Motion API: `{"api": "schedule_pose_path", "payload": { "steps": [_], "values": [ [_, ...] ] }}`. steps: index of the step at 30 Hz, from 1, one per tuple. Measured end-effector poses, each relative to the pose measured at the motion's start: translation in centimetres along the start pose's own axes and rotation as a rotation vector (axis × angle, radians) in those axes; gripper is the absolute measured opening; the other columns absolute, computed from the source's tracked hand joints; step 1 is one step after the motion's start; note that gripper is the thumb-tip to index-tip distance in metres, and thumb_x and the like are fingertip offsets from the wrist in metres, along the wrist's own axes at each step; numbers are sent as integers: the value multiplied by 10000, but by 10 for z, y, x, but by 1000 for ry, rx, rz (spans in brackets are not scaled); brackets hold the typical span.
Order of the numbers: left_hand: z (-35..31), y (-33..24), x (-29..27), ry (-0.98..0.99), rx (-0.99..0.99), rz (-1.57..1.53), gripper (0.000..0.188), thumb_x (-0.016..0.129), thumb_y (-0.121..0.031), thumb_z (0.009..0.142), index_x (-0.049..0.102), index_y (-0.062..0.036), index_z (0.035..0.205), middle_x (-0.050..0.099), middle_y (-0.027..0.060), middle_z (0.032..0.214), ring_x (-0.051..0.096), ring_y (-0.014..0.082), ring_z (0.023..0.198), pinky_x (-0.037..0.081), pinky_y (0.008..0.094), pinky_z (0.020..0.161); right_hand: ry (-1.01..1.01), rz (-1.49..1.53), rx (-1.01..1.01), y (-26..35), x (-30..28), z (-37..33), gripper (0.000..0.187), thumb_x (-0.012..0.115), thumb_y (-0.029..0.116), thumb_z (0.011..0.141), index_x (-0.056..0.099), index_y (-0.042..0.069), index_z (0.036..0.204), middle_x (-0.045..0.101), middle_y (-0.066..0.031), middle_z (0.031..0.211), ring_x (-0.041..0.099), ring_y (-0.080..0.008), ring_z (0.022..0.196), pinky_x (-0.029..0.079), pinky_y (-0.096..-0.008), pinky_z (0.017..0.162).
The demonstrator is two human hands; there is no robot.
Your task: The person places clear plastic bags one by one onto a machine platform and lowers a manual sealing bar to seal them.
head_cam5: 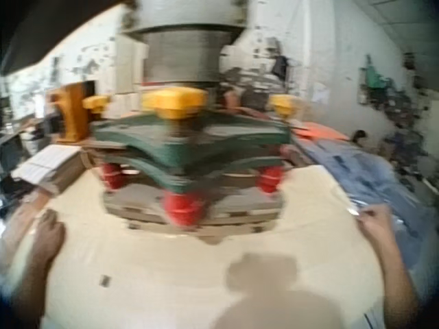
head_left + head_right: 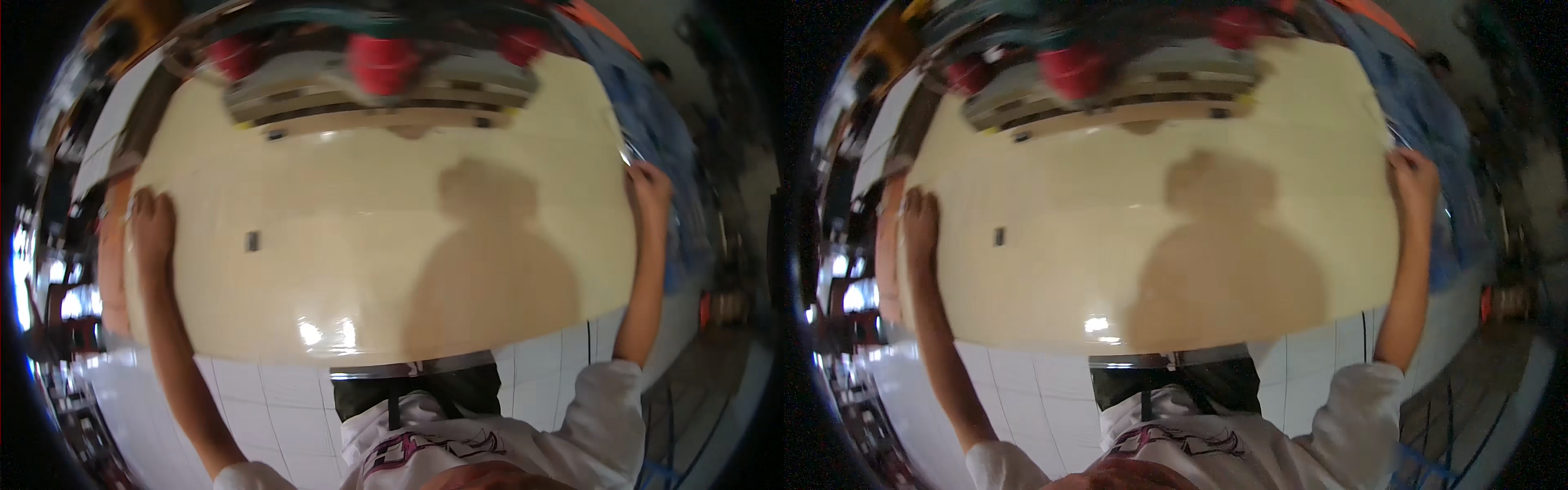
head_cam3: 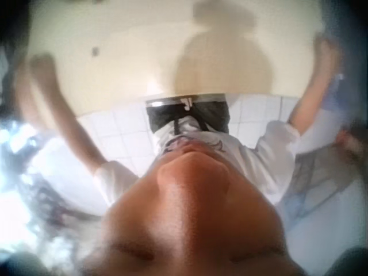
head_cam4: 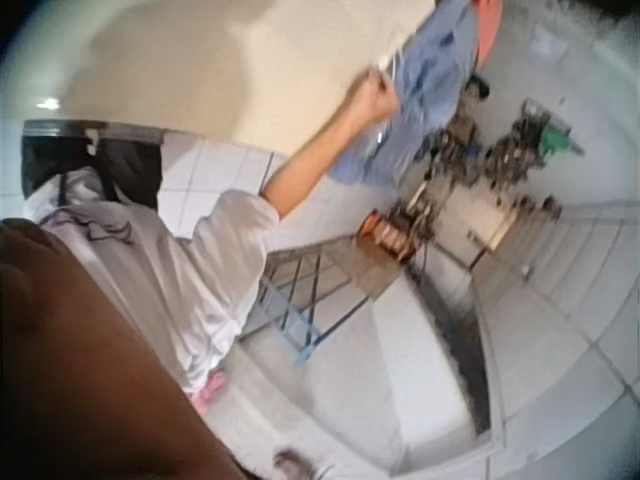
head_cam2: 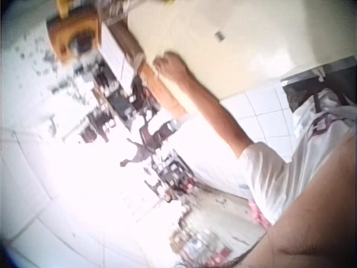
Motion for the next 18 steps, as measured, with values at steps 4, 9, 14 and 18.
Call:
{"api": "schedule_pose_path", "payload": {
  "steps": [4, 9, 14, 18],
  "values": [
    [-6, 8, 28, 32, 41, 92, 192, 517, -133, 975, 567, 16, 1085, 525, 335, 1309, 469, 507, 1256, 401, 516, 1074, -16, -201, -124, 10, -9, 5, 278, 727, 283, 802, 757, 47, 946, 721, -116, 817, 677, -244, 758, 505, -340, 717],
    [0, 17, 37, 47, 70, 140, 224, 521, -126, 983, 545, 24, 1148, 516, 336, 1332, 463, 511, 1273, 391, 514, 1094, -131, -212, -91, 5, -29, 0, 213, 709, 205, 833, 757, 28, 941, 722, -85, 792, 662, -163, 745, 501, -305, 724],
    [-1, 23, 40, 23, 68, 140, 227, 518, -125, 985, 539, 28, 1152, 505, 333, 1346, 448, 513, 1285, 387, 517, 1096, -171, -200, -66, 1, -41, 1, 220, 669, 217, 842, 771, 84, 985, 737, -148, 901, 706, -291, 858, 525, -362, 781],
    [-1, 11, 39, -9, 99, 79, 219, 518, -122, 979, 550, 30, 1134, 498, 332, 1345, 440, 519, 1282, 391, 525, 1084, -136, -194, -93, 19, -23, -7, 240, 659, 236, 861, 768, 73, 998, 741, -144, 936, 706, -302, 860, 527, -364, 789]
  ]
}}
Point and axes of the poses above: each hand's wrist, its own z-axis towards the middle knuckle, its own x-axis out of the palm, y = z × x, the point moved 7 cm from there along z, towards the middle knuckle
